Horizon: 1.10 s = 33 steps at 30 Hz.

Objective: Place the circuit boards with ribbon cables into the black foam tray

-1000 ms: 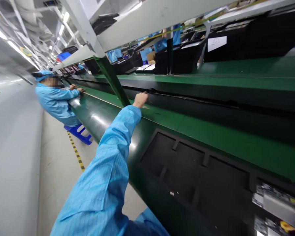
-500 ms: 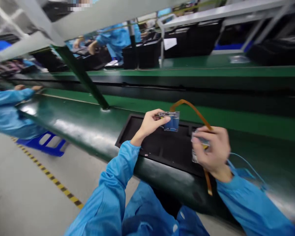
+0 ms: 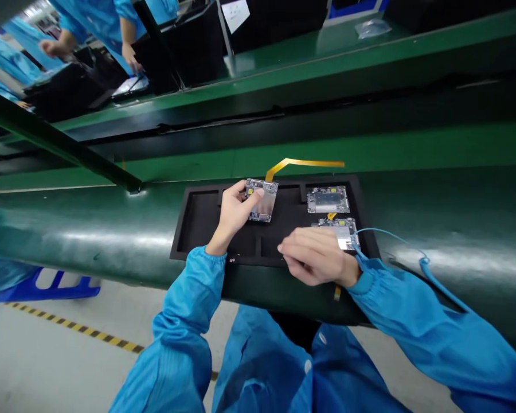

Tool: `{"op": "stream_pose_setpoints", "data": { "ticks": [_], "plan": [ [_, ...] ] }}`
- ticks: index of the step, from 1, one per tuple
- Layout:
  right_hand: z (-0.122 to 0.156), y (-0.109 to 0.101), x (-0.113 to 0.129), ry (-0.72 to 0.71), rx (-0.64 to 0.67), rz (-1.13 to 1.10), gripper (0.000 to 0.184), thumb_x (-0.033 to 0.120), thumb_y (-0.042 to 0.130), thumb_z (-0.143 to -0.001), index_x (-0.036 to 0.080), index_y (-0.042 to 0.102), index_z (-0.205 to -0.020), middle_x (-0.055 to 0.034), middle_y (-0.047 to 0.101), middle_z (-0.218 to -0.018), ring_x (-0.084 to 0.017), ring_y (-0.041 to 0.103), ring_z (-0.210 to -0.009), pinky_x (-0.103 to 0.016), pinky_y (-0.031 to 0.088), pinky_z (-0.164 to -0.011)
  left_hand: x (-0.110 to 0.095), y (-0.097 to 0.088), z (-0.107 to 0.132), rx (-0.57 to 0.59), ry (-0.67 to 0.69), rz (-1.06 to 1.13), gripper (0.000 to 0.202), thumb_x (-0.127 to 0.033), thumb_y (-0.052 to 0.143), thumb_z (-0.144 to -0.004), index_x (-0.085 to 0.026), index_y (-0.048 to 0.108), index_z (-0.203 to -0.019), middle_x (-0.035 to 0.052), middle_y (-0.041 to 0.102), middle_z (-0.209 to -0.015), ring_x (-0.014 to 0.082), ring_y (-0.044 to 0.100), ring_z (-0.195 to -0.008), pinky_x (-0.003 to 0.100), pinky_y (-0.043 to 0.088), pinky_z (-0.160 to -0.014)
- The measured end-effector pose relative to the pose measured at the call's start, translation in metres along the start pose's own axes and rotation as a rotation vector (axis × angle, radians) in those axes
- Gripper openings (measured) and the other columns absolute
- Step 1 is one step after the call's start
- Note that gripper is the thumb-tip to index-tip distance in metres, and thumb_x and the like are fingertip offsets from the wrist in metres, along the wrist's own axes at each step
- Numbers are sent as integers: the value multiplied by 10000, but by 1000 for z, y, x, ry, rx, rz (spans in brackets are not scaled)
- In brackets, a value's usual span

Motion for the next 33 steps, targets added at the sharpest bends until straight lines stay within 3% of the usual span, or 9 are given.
{"op": "stream_pose_setpoints", "data": {
  "ticks": [3,7,9,12,15,21,25,29,33],
  "plan": [
    [-3,-2,-15,136,-105,129,231,166,643,-1000,241,711,-1207,-104,799,-1087,-247,752,-960,-426,637,-832,-3,5,2,93,31,-27,476,-618,896,-808,-178,771,-938,24,754,-876,140,648,-760,262,535,-706],
    [0,-5,-43,392,-87,221,227,268,683,-1021,245,746,-1238,-147,758,-1225,-340,712,-1152,-584,586,-1021,-20,16,10,251,225,-148,383,-522,849,-903,-184,715,-786,-4,631,-734,116,542,-672,255,440,-629],
    [3,-6,-50,465,-65,170,192,282,686,-1028,241,756,-1203,-133,768,-1184,-330,714,-1127,-567,588,-1019,-28,20,14,298,345,-211,378,-464,828,-937,-184,680,-730,-9,594,-702,113,514,-652,262,425,-621],
    [5,-7,-54,521,-77,101,107,259,687,-1036,233,775,-1091,-97,803,-1071,-284,746,-1014,-494,616,-955,-34,23,18,319,476,-279,311,-419,804,-969,-190,716,-778,10,661,-752,124,566,-676,277,477,-659],
    [5,-9,-56,562,-94,52,90,243,713,-1022,231,802,-1028,-72,827,-1013,-253,769,-935,-441,641,-909,-37,23,22,290,587,-317,259,-386,802,-980,-192,745,-818,28,715,-787,136,620,-703,286,522,-688],
    [5,-11,-59,633,-122,-12,109,264,736,-1008,251,839,-975,-65,841,-1040,-255,786,-971,-440,662,-939,-39,22,29,175,739,-380,246,-395,818,-976,-196,768,-841,33,745,-793,136,643,-694,279,543,-663],
    [5,-12,-64,732,-165,-155,131,339,790,-977,242,846,-910,-63,830,-965,-240,778,-901,-416,667,-881,-37,21,31,158,694,-346,269,-476,809,-975,-208,809,-998,37,754,-844,149,666,-740,292,576,-721],
    [15,-7,-81,1008,-264,-481,340,532,939,-822,213,834,-876,-57,802,-866,-232,768,-818,-402,689,-795,-30,14,24,159,516,-211,507,-616,757,-976,-222,752,-1295,72,773,-1078,191,738,-951,320,622,-878],
    [30,5,-97,1222,-402,-830,526,610,1039,-636,201,804,-867,-37,791,-876,-184,752,-780,-350,713,-745,-15,15,16,245,305,-34,603,-690,790,-917,-231,713,-1301,87,766,-1213,228,766,-1073,328,646,-920]
  ]
}}
Point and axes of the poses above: each hand's wrist, its own z-axis away from the middle knuckle, its own y-axis out of the palm, x = y × z, the point moved 6 cm from there along -z, towards the middle knuckle
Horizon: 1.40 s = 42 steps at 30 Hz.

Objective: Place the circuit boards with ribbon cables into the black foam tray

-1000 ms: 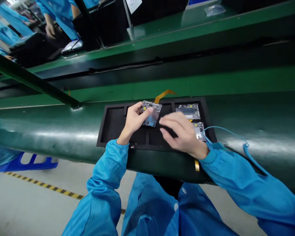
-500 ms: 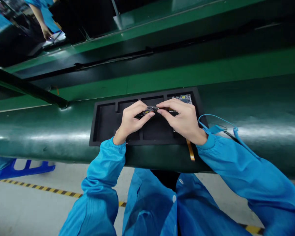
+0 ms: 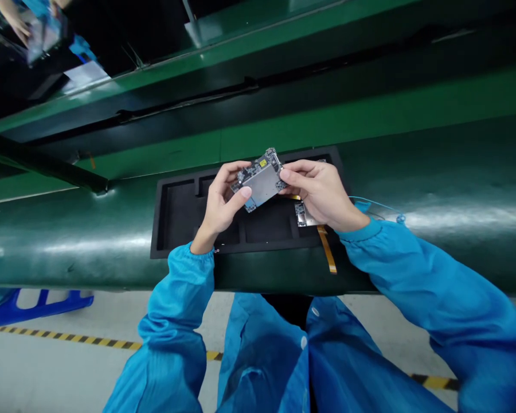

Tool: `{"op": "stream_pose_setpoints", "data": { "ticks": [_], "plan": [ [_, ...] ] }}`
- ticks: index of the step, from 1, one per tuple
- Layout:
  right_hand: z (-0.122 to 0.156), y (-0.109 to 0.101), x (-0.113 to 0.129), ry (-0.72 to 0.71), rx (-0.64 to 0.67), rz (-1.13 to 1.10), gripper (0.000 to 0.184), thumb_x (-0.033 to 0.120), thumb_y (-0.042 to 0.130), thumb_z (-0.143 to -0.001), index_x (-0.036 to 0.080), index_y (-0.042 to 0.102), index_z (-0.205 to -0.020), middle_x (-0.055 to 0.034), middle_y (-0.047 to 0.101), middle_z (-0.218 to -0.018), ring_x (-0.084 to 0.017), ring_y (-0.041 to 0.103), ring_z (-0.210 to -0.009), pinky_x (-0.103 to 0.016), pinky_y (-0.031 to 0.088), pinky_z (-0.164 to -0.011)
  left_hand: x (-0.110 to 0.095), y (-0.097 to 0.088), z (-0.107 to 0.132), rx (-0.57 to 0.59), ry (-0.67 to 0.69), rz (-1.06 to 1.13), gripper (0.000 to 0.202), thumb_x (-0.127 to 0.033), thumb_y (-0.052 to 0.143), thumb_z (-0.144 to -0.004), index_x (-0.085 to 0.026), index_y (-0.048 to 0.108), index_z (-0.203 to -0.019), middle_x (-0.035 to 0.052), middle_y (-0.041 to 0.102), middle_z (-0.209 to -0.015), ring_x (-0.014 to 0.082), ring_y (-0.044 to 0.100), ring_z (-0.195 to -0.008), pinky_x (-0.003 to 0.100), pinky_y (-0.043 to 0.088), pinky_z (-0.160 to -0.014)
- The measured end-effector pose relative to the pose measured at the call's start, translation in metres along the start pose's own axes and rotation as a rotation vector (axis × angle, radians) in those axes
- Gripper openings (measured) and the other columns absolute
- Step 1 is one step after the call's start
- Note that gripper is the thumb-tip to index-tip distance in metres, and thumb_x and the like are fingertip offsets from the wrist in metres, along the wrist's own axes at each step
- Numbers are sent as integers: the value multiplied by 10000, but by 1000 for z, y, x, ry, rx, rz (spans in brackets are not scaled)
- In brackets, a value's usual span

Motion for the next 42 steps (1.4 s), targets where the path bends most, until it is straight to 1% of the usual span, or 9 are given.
{"op": "stream_pose_setpoints", "data": {
  "ticks": [2,5,7,11,16,22,30,37,42],
  "plan": [
    [-3,-2,-9,75,-1,-91,542,590,1062,-602,205,794,-876,-30,795,-927,-164,756,-814,-317,724,-761,9,6,1,72,-106,117,648,-711,816,-883,-227,698,-1298,91,779,-1195,244,786,-1055,344,672,-885],
    [-4,-2,-17,123,17,-150,506,541,1058,-647,211,779,-909,-24,794,-998,-151,766,-886,-287,735,-807,18,18,6,171,-242,248,660,-696,826,-883,-204,687,-1301,114,810,-1145,264,817,-1005,376,704,-832],
    [-3,0,-18,121,38,-161,486,531,1044,-685,211,769,-926,-20,789,-1020,-146,769,-907,-282,737,-826,20,21,8,182,-284,269,610,-666,818,-910,-184,706,-1267,120,828,-1100,256,828,-954,382,713,-818],
    [-1,3,-14,105,61,-159,535,557,1055,-646,209,762,-927,5,774,-977,-132,760,-860,-287,735,-813,15,18,6,106,-246,232,521,-639,841,-905,-164,766,-1106,96,844,-998,236,830,-876,364,709,-819],
    [0,3,-8,94,42,-144,555,538,1072,-621,207,754,-933,7,772,-928,-130,744,-831,-289,713,-802,10,23,6,152,-295,283,508,-620,822,-933,-144,737,-1091,84,826,-878,256,843,-789,362,714,-742],
    [0,4,0,73,84,-107,591,521,1095,-572,197,715,-888,3,752,-877,-152,743,-836,-323,699,-835,9,23,7,140,-306,308,534,-599,826,-937,-159,709,-1216,80,837,-953,265,858,-825,345,720,-753],
    [-2,5,4,-33,97,-21,629,522,1096,-556,194,711,-929,-27,773,-980,-185,755,-942,-350,689,-901,11,19,5,86,-253,282,452,-539,848,-935,-153,750,-1151,95,843,-964,247,845,-817,348,703,-738],
    [-3,3,3,-87,57,67,603,598,1052,-625,188,702,-894,-32,756,-895,-185,748,-839,-361,708,-810,14,12,4,25,-239,163,501,-589,877,-890,-151,777,-1112,75,833,-922,195,811,-772,319,682,-766],
    [-3,2,5,-95,62,115,569,606,1035,-655,178,720,-859,-40,753,-855,-170,733,-766,-342,697,-759,10,13,4,37,-221,120,480,-595,879,-885,-157,782,-1057,84,838,-944,207,820,-810,324,690,-777]
  ]
}}
Point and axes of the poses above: each hand's wrist, its own z-axis away from the middle knuckle, its own y-axis out of the palm, x = y × z, the point moved 6 cm from there along -z, towards the middle knuckle
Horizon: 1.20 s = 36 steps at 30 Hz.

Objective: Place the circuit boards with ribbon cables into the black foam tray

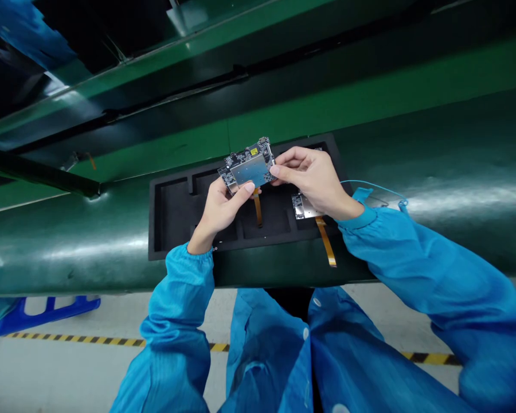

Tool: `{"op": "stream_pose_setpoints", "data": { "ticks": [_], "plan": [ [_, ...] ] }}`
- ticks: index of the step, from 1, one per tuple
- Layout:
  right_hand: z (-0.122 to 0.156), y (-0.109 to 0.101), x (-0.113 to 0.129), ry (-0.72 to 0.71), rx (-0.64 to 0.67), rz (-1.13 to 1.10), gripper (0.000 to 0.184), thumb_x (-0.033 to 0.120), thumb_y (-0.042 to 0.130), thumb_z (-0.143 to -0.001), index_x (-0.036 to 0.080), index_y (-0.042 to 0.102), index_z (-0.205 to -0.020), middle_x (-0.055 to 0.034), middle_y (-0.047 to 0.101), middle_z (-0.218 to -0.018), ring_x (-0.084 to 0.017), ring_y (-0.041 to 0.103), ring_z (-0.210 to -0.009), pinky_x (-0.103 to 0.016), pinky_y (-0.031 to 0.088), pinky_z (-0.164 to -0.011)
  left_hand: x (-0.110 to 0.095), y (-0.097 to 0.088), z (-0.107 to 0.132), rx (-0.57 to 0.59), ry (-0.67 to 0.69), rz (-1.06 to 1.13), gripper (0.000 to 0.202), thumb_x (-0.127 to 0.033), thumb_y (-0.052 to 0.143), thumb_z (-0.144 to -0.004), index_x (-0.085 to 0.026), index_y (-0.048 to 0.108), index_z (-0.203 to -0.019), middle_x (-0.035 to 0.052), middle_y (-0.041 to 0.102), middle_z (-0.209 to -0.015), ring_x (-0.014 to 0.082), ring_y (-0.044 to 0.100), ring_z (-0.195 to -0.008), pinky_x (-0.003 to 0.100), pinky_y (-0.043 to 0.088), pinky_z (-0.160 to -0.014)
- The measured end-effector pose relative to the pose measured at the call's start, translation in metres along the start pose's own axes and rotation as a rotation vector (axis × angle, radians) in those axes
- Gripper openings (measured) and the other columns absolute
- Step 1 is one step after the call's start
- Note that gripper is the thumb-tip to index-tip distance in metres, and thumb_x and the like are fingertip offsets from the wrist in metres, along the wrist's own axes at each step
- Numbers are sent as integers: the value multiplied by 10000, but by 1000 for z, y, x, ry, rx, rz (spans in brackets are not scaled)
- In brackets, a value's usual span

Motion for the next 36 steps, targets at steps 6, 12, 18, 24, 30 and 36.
{"op": "stream_pose_setpoints", "data": {
  "ticks": [6,12,18,24,30,36],
  "plan": [
    [-4,-6,11,3,83,127,528,616,1013,-690,179,739,-802,-40,735,-791,-175,716,-749,-321,650,-698,6,-2,2,-46,26,-83,559,-679,858,-869,-170,757,-1080,82,841,-1003,227,827,-899,359,709,-863],
    [-7,-15,30,-32,159,318,470,574,1007,-731,175,763,-777,-34,720,-738,-167,676,-724,-308,584,-666,13,0,5,-21,88,-144,601,-696,806,-911,-188,688,-1209,96,816,-1119,270,827,-1067,425,695,-1001],
    [-10,-16,27,10,134,303,371,449,1008,-760,164,771,-761,-36,710,-715,-169,662,-708,-313,564,-645,19,4,3,20,66,-125,591,-694,771,-943,-217,641,-1267,71,777,-1093,238,823,-963,385,716,-879],
    [-15,-24,7,120,35,144,256,293,972,-804,166,761,-730,-41,663,-666,-185,663,-694,-340,568,-655,17,7,-2,16,-54,57,598,-685,831,-889,-267,661,-1280,69,758,-1036,246,812,-898,342,697,-701],
    [-14,-20,4,148,79,133,294,331,985,-785,180,739,-730,-36,668,-678,-187,680,-710,-334,569,-644,12,4,-3,-51,-47,62,592,-720,822,-879,-268,666,-1228,51,744,-977,234,803,-905,334,692,-724],
    [-12,-18,2,144,98,159,337,412,973,-796,195,726,-723,-32,667,-676,-184,669,-706,-335,568,-636,10,2,-4,-71,-12,22,607,-750,806,-878,-258,673,-1207,56,727,-998,251,802,-957,341,688,-738]
  ]
}}
Point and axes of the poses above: each hand's wrist, its own z-axis away from the middle knuckle, its own y-axis out of the palm, x = y × z, the point moved 6 cm from there along -z, towards the middle knuckle
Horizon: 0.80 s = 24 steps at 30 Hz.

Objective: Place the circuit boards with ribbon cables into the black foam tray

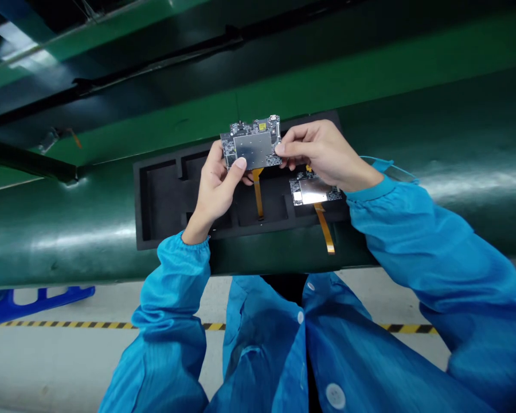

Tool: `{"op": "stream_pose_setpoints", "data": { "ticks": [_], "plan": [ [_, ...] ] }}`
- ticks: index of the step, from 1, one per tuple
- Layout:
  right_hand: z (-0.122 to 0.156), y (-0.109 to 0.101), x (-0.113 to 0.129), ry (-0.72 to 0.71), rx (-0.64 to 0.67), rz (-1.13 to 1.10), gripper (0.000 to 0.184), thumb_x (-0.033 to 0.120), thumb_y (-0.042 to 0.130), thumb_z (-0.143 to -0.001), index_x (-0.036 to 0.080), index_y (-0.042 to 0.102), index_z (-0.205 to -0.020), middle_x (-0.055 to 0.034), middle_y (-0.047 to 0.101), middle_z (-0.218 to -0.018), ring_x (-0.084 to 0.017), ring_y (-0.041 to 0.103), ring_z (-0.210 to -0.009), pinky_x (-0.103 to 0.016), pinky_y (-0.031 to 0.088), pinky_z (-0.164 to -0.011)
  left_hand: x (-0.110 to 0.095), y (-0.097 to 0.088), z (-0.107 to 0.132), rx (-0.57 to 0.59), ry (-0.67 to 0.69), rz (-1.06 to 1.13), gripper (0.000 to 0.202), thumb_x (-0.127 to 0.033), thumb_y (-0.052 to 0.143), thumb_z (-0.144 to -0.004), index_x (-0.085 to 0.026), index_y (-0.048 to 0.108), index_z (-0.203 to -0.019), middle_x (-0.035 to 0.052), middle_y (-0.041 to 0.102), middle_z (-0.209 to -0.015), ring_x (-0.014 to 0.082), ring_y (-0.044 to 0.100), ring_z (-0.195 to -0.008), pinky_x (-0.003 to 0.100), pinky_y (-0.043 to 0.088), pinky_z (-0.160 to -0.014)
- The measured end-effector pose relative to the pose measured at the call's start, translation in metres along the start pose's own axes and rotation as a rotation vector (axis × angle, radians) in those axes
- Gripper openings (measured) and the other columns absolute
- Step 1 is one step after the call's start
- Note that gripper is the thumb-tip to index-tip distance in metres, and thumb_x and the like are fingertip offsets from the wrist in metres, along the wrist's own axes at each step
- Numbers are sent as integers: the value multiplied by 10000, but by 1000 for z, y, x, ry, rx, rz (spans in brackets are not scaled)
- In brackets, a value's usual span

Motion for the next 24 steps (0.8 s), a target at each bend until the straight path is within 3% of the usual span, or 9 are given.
{"op": "stream_pose_setpoints", "data": {
  "ticks": [8,11,15,24],
  "plan": [
    [1,2,-4,0,-63,-50,326,348,968,-806,198,688,-731,-16,629,-673,-181,663,-715,-341,567,-669,0,1,1,-7,1,-10,596,-745,805,-883,-256,667,-1194,66,709,-1037,282,788,-1041,389,695,-807],
    [1,5,-6,-3,-28,-42,411,479,987,-788,215,676,-741,-8,637,-679,-181,668,-709,-326,561,-639,1,0,1,-11,-23,16,581,-717,818,-886,-252,659,-1196,74,706,-1028,296,786,-1064,407,692,-822],
    [1,8,-5,-12,-5,-49,554,656,1010,-692,228,664,-759,2,630,-688,-179,680,-710,-310,555,-614,3,-1,1,-28,-48,38,558,-697,825,-887,-255,653,-1181,67,720,-1003,253,785,-933,380,683,-759],
    [7,14,9,-72,16,-22,670,798,984,-589,247,641,-752,6,642,-716,-184,677,-712,-314,545,-607,0,-2,0,-39,-21,24,570,-719,822,-880,-249,655,-1158,63,733,-995,260,802,-956,364,687,-758]
  ]
}}
Point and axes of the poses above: each hand's wrist, its own z-axis away from the middle knuckle, its own y-axis out of the palm, x = y × z, the point moved 6 cm from there along -z, towards the middle knuckle
